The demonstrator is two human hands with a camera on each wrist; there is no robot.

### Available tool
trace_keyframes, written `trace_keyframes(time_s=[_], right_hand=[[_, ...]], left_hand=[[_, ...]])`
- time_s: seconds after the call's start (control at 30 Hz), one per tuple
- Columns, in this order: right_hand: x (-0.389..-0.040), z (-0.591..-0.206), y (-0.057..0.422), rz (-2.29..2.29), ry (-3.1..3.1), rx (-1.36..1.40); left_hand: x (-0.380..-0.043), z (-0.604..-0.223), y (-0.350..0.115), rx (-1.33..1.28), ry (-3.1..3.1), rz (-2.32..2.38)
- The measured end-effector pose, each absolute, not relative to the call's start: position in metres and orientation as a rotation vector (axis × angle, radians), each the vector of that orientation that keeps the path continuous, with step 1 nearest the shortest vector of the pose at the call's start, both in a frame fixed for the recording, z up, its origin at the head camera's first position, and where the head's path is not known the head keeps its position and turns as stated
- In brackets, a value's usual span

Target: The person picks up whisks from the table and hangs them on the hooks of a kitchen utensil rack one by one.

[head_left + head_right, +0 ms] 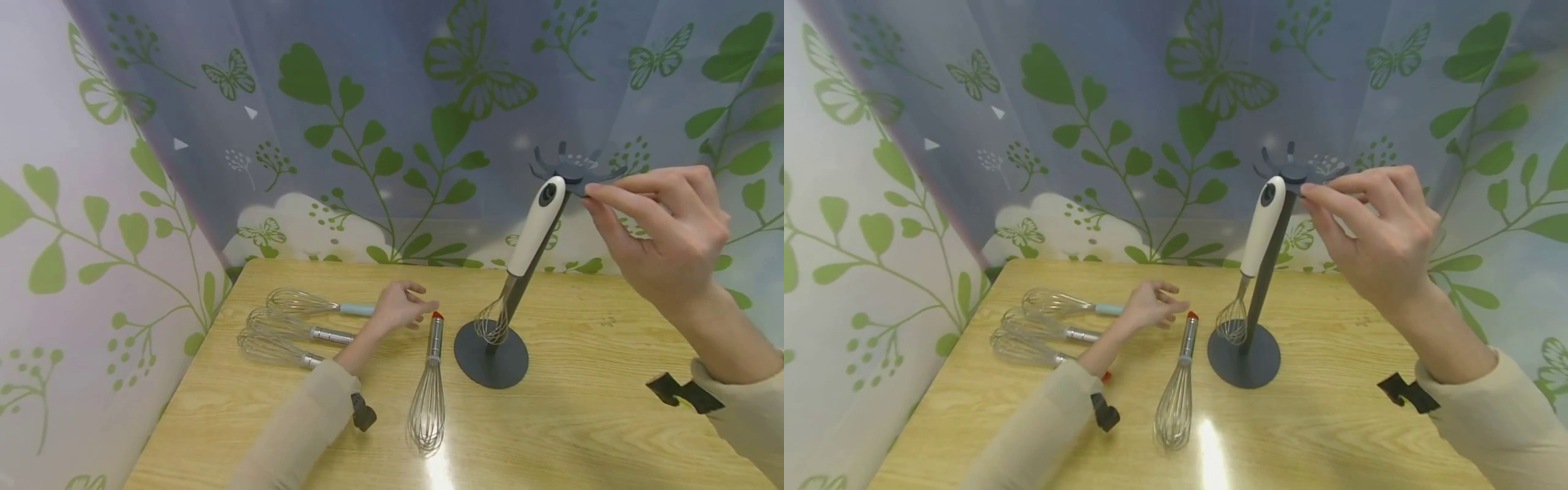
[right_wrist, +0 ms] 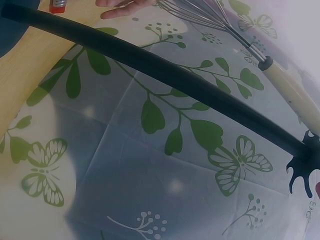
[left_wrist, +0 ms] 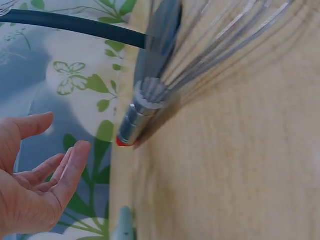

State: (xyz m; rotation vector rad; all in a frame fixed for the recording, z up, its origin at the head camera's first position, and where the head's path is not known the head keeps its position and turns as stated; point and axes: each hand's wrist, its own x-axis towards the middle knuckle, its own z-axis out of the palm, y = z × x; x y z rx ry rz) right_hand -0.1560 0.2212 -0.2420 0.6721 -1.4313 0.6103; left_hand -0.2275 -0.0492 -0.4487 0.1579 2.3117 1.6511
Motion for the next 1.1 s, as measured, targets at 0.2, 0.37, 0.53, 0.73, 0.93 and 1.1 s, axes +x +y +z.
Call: trace_keyframes(time_s=[0.2, 0.37, 0.53, 0.73, 0.93, 1.1], right_hand=[[-0.157, -0.242, 0.221, 0.611, -1.423, 0.668], [-0.158, -0.242, 0.221, 0.6, -1.426, 0.668], [-0.158, -0.243, 0.222, 0.597, -1.431, 0.67], [-0.158, -0.243, 0.223, 0.598, -1.434, 0.668], [-0.158, -0.243, 0.224, 0.588, -1.432, 0.66], [-0.159, -0.243, 0.223, 0.597, -1.425, 0.663]], left_hand=[[-0.226, -0.463, -0.049, 0.128, 2.315, 1.608], [-0.225, -0.472, -0.049, 0.095, 2.32, 1.596], [-0.224, -0.479, -0.048, 0.054, 2.338, 1.568], [-0.221, -0.49, -0.047, 0.036, 2.308, 1.586], [-0.217, -0.497, -0.046, 0.012, 2.221, 1.636], [-0.215, -0.501, -0.045, 0.013, 2.209, 1.637]])
